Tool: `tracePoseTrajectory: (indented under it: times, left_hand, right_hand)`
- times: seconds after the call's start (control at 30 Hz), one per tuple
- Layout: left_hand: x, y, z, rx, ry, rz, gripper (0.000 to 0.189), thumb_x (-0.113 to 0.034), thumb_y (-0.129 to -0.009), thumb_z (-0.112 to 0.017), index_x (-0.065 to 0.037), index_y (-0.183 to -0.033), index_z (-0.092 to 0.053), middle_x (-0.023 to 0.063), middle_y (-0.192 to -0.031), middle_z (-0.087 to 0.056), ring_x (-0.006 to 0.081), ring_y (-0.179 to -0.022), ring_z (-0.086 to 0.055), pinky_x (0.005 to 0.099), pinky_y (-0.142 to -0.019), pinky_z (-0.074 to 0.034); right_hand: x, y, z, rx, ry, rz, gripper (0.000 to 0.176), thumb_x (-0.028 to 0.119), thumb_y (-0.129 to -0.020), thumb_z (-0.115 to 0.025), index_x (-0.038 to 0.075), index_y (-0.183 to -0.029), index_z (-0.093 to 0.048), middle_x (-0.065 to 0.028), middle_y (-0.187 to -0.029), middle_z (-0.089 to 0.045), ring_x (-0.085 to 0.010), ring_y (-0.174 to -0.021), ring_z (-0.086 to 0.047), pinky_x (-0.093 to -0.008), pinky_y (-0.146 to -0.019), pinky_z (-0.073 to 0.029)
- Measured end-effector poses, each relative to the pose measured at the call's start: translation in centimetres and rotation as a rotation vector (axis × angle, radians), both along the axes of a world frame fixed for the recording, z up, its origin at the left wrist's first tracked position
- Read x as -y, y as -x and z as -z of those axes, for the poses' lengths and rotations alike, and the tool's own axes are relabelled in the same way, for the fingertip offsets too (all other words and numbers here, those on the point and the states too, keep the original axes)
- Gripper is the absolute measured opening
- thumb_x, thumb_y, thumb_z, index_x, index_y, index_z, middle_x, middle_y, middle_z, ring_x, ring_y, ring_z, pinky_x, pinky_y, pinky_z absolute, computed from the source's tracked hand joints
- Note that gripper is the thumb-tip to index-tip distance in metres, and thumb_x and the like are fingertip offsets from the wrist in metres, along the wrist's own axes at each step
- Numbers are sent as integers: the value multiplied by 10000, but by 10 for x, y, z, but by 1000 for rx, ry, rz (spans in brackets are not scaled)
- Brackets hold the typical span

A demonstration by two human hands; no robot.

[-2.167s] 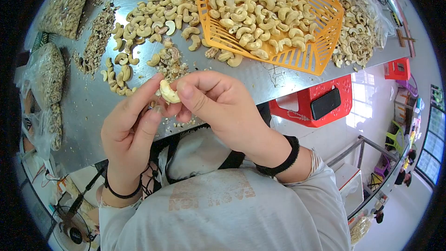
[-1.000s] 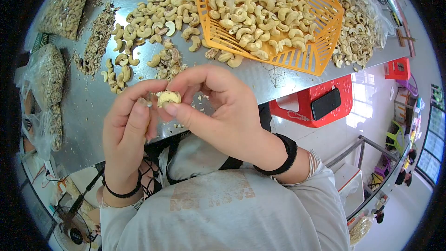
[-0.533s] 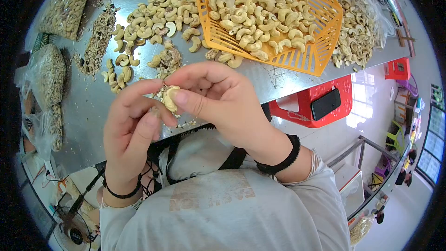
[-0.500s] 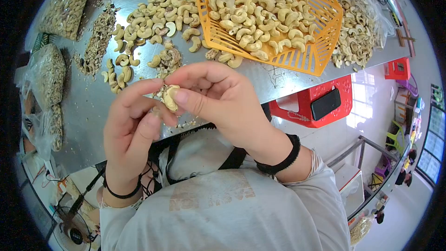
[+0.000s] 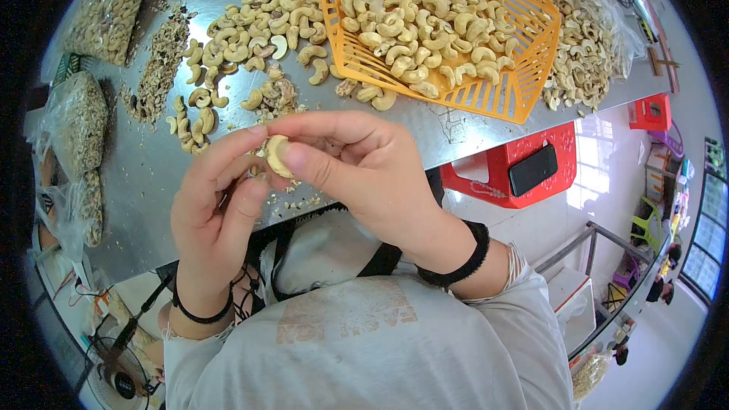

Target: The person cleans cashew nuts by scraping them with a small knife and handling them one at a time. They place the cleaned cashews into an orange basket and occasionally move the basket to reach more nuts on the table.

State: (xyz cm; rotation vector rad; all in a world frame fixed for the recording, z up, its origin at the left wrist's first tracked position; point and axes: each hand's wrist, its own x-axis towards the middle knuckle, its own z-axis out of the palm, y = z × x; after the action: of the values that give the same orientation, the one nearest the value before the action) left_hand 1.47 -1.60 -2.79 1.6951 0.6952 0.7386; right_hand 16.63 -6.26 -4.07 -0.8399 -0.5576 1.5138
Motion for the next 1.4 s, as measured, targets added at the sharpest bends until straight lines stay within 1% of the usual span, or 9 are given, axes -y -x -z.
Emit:
tracePoseTrajectory:
  times: [0.1,0.23,0.33,0.63,0.73,0.8,1.03,1.33,1.4]
  left_hand:
    - [-2,-1,-1,-31,-170,-20,338,60,-753,-495,6,-1085,-459,118,-994,-545,143,-798,-558,216,-667,-442]
    - [1,2,-1,-33,-89,-16,337,55,-749,-508,8,-1080,-466,118,-991,-546,135,-780,-552,206,-662,-434]
    - [2,3,2,-45,-35,-49,296,20,-770,-502,5,-1065,-483,63,-983,-542,44,-668,-471,157,-579,-369]
    - [-2,6,6,-141,-474,-71,263,34,-762,-506,-12,-1016,-554,53,-844,-578,54,-591,-473,152,-510,-358]
    - [3,6,1,-73,-194,-85,256,29,-764,-505,-6,-1012,-557,52,-795,-571,64,-546,-475,160,-483,-359]
    - [4,5,-6,11,268,-165,245,13,-770,-503,4,-1010,-554,51,-770,-559,63,-521,-467,164,-470,-356]
    - [1,5,-3,8,81,-89,257,-20,-775,-514,14,-1030,-534,48,-789,-558,56,-555,-460,161,-490,-358]
    - [2,7,-7,-73,34,-65,312,-5,-746,-532,4,-1057,-522,43,-849,-566,43,-595,-455,154,-519,-359]
    - [1,9,-9,-130,-5,-41,333,17,-725,-548,-43,-1052,-541,94,-883,-597,142,-708,-566,218,-617,-434]
  right_hand:
    - [2,1,5,65,-87,4,300,54,-749,-590,-25,-1028,-511,-50,-868,-560,-109,-767,-527,-221,-666,-434]
    - [2,2,8,129,-112,-2,326,47,-726,-614,-18,-1029,-512,-35,-884,-552,-91,-765,-510,-207,-661,-420]
    - [2,3,7,194,-117,13,318,43,-720,-618,-16,-1016,-518,-33,-863,-557,-81,-736,-501,-202,-653,-411]
    - [3,4,6,321,-142,22,321,31,-723,-605,-33,-1023,-511,-57,-835,-564,-92,-746,-527,-201,-664,-424]
    - [3,5,7,251,-137,9,319,17,-731,-587,-36,-1034,-502,-76,-860,-565,-117,-767,-546,-226,-704,-439]
    - [3,7,6,181,-119,-2,329,12,-735,-579,-38,-1047,-488,-83,-868,-564,-128,-772,-552,-238,-714,-445]
    - [1,3,7,-19,-88,-32,278,-14,-727,-588,-9,-976,-464,-65,-868,-558,-103,-787,-538,-209,-689,-441]
    - [2,0,7,1,-78,-47,267,-20,-713,-600,-4,-945,-469,-61,-870,-556,-109,-797,-543,-214,-694,-448]
    - [3,0,6,6,-78,-52,266,-21,-711,-602,-2,-943,-473,-58,-868,-556,-104,-792,-540,-212,-694,-445]
